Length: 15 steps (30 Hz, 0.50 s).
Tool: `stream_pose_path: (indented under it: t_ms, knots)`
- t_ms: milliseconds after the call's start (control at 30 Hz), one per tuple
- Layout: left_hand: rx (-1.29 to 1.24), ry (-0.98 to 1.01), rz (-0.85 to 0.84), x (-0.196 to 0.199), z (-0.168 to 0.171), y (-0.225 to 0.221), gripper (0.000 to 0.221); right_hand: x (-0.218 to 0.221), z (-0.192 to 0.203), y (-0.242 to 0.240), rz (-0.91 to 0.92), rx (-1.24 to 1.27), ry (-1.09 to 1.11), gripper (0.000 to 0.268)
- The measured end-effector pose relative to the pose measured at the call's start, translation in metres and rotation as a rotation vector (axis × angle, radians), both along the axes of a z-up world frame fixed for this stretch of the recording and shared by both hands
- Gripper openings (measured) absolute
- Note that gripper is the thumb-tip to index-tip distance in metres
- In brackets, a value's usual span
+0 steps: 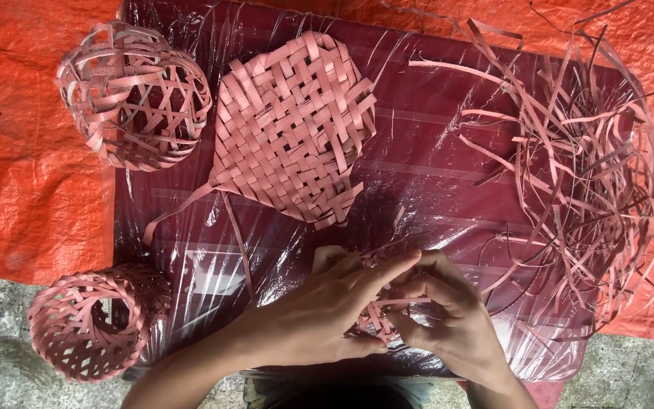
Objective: Weaving thin plastic strips together to form a small spherical basket.
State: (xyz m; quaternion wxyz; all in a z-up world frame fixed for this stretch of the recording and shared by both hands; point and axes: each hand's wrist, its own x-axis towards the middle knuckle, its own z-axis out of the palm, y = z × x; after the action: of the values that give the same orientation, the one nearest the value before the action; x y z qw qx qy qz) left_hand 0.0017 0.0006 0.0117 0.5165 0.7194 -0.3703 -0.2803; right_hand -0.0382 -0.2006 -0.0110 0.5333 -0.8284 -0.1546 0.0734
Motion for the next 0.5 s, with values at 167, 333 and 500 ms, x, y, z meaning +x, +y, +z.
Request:
stream_pose_path:
  t_ms: [167,333,500]
  knots:
    - [0.019,0.026,-0.011,-0.0025,-0.0023,-0.0003,0.093,0.0001,0.0048,0.0041,-0.02,0.026,0.026,0.019]
    - [0.0,0.123,-0.039,0.0002,0.0004,-0.0008,0.088,-0.0021,0.0077,0.0071,-0.063,0.044,0.058,0.02]
    - [-0.005,0.247,-0.064,0.0025,0.0019,-0.0019,0.079,-0.0025,0.0099,0.0085,-0.065,-0.054,-0.011,0.018]
